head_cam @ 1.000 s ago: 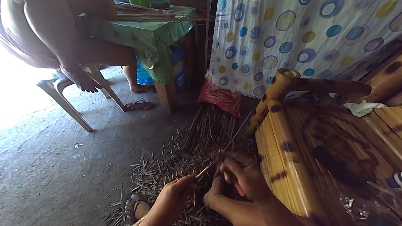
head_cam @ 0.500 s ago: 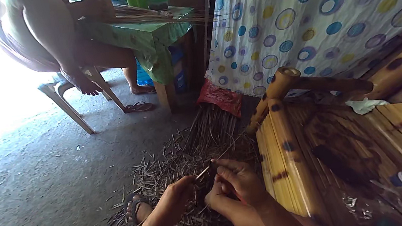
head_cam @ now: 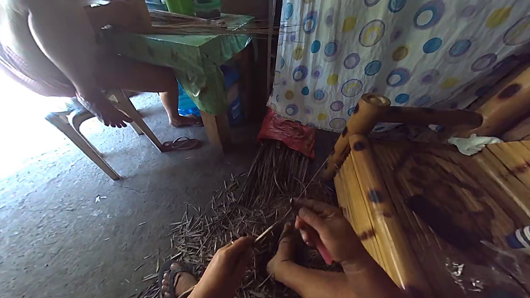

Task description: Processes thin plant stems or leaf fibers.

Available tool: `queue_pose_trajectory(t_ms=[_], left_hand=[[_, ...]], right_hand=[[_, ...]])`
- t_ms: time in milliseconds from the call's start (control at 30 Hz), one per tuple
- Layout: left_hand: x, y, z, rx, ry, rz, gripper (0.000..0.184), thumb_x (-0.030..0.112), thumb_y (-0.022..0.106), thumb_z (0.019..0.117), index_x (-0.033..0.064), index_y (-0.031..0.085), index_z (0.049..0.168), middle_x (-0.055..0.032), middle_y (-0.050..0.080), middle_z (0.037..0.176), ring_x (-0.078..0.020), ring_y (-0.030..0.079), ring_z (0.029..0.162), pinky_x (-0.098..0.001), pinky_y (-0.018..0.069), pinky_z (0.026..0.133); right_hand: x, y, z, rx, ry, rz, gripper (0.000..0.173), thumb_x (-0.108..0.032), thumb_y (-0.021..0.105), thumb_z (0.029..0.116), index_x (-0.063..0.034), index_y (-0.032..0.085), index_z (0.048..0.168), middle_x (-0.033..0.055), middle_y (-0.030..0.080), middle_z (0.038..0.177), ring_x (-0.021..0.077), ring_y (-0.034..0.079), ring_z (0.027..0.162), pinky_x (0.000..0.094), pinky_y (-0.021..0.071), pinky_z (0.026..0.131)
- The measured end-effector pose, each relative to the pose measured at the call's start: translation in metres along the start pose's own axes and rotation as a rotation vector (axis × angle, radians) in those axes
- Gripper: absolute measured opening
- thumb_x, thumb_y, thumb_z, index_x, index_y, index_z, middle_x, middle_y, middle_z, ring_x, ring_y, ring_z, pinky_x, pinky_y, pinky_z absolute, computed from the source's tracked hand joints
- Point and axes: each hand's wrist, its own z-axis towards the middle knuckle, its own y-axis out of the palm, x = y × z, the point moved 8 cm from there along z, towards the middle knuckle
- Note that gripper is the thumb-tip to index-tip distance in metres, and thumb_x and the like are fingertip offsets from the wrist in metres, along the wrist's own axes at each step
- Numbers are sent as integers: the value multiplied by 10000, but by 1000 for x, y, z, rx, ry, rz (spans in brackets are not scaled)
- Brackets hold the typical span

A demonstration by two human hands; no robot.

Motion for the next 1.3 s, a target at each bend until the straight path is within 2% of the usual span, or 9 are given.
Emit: queue_pose_trajectory(t_ms=[167, 333, 400, 567, 633, 833, 1000, 1067, 1300], left_hand=[[-7, -3, -5, 7, -27, 77, 329, 241, 455, 1068, 140, 683, 1283, -19, 686, 864, -100, 631, 713, -332, 567, 713], [-5, -5, -4, 86, -7, 121, 321, 226, 486, 1057, 158, 709, 1278, -13, 730, 1005, -67, 667, 827, -295, 574, 802], [-2, -7, -4, 147, 5, 135, 327, 213, 504, 1047, 189, 712, 1298, -7, 729, 1006, -58, 668, 832, -273, 574, 796], [-2, -13, -5, 239, 9, 171, 337, 233, 519, 1043, 281, 713, 1315, 19, 679, 923, -59, 625, 791, -265, 552, 736], [-3, -16, -5, 247, 2, 189, 337, 235, 516, 1042, 294, 718, 1306, 21, 684, 928, -62, 634, 802, -274, 558, 743], [-1, -20, -5, 259, -5, 225, 312, 235, 535, 1037, 280, 742, 1266, 3, 695, 976, -88, 655, 890, -298, 563, 817], [5, -17, -5, 307, 3, 199, 289, 257, 572, 1034, 265, 741, 1268, 3, 697, 999, -85, 655, 907, -298, 564, 838], [7, -18, -5, 308, 12, 189, 288, 257, 579, 1034, 254, 740, 1272, -1, 696, 996, -80, 659, 895, -287, 569, 826], [12, -20, -5, 320, 64, 170, 296, 273, 577, 1046, 279, 721, 1304, 8, 690, 990, -60, 652, 859, -261, 571, 792]], right_hand=[[-15, -32, 7, 220, -39, 36, 336, -98, 466, 1068, 48, 599, 1340, 84, 674, 799, 117, 582, 533, 266, 533, 485], [-38, -71, 8, 450, -164, 152, 309, -66, 423, 1084, 55, 577, 1323, 81, 672, 793, 113, 592, 514, 254, 542, 464], [-30, -61, 6, 408, -134, 94, 322, -85, 427, 1082, 49, 570, 1337, 74, 679, 809, 115, 595, 531, 266, 547, 485], [9, 2, -4, 114, 35, 4, 325, -111, 491, 1063, 32, 639, 1315, 97, 687, 808, 131, 587, 541, 276, 534, 493], [9, 0, -3, 136, 23, 9, 329, -105, 490, 1063, 37, 629, 1325, 101, 680, 802, 138, 585, 540, 281, 533, 491], [-35, -65, 10, 396, -177, 125, 332, -102, 405, 1090, 36, 553, 1354, 60, 668, 805, 111, 589, 523, 257, 542, 475], [-1, -4, 0, 83, -74, 81, 371, -116, 443, 1071, 35, 567, 1387, 80, 677, 804, 125, 583, 546, 286, 539, 506], [9, 17, -5, 47, -46, 115, 351, -80, 473, 1062, 56, 594, 1363, 104, 671, 792, 132, 579, 534, 279, 534, 488], [-21, -17, 5, 96, -179, -75, 311, -60, 502, 1041, 67, 638, 1291, 84, 701, 812, 118, 604, 544, 273, 552, 496]])
